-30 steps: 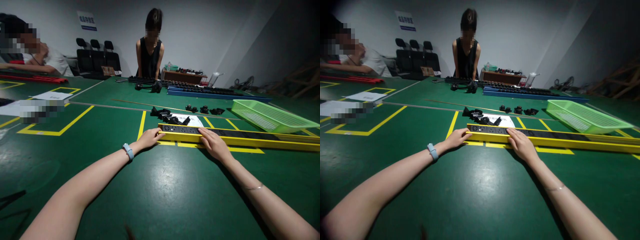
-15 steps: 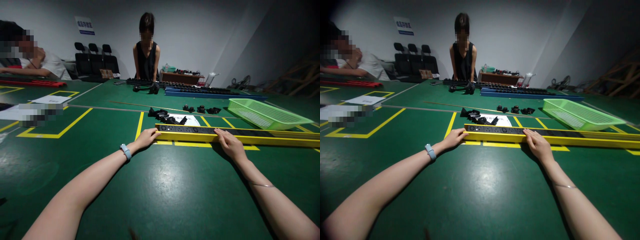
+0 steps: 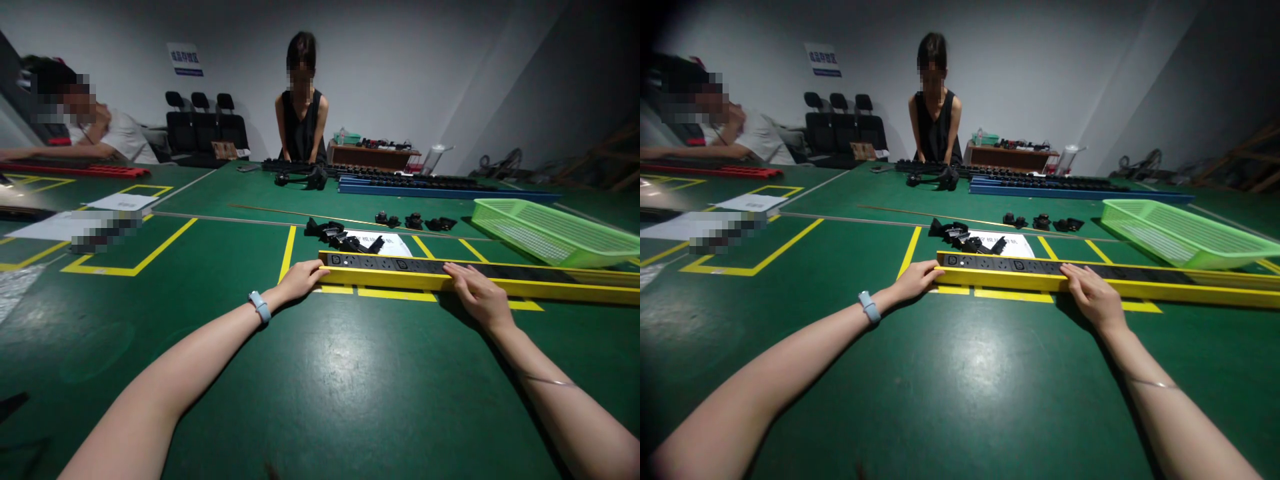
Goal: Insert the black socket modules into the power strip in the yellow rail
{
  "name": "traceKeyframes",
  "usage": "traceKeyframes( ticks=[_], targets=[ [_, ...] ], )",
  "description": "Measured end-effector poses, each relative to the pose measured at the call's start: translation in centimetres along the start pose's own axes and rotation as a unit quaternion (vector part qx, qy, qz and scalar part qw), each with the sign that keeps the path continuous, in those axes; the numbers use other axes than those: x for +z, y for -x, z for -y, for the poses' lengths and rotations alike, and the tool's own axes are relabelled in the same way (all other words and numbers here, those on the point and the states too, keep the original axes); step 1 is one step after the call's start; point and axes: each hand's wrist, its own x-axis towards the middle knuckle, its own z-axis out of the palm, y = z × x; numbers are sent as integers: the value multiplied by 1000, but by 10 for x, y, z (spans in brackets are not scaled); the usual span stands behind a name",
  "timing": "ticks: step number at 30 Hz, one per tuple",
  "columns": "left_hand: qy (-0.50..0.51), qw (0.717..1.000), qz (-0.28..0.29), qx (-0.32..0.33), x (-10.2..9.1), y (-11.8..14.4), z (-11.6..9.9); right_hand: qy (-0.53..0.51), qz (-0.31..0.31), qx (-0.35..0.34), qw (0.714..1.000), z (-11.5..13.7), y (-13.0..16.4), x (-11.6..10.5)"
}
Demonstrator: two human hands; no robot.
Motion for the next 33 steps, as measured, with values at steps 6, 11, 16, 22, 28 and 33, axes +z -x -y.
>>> traceKeyframes(
  ticks=[6, 11, 16, 22, 28, 33],
  targets=[
    [2, 1000, 7, -1, -1, -1, -1, 18, -24, 39, 999, -15, 7, -8],
    [12, 1000, 5, -5, -1, 0, -3, 64, -3, -1, 998, -14, 0, -5],
    [23, 1000, -3, -4, -1, 0, -5, 135, -7, 19, 991, -19, -4, 1],
    [24, 1000, -2, -5, 0, -1, -4, 197, -23, 38, 979, -22, -2, 1],
    [25, 1000, 1, -5, 0, -1, -3, 203, -25, 30, 978, -21, -3, 0],
    [13, 1000, 14, -10, -2, -2, -4, 204, -38, 36, 978, -27, -2, 0]
  ],
)
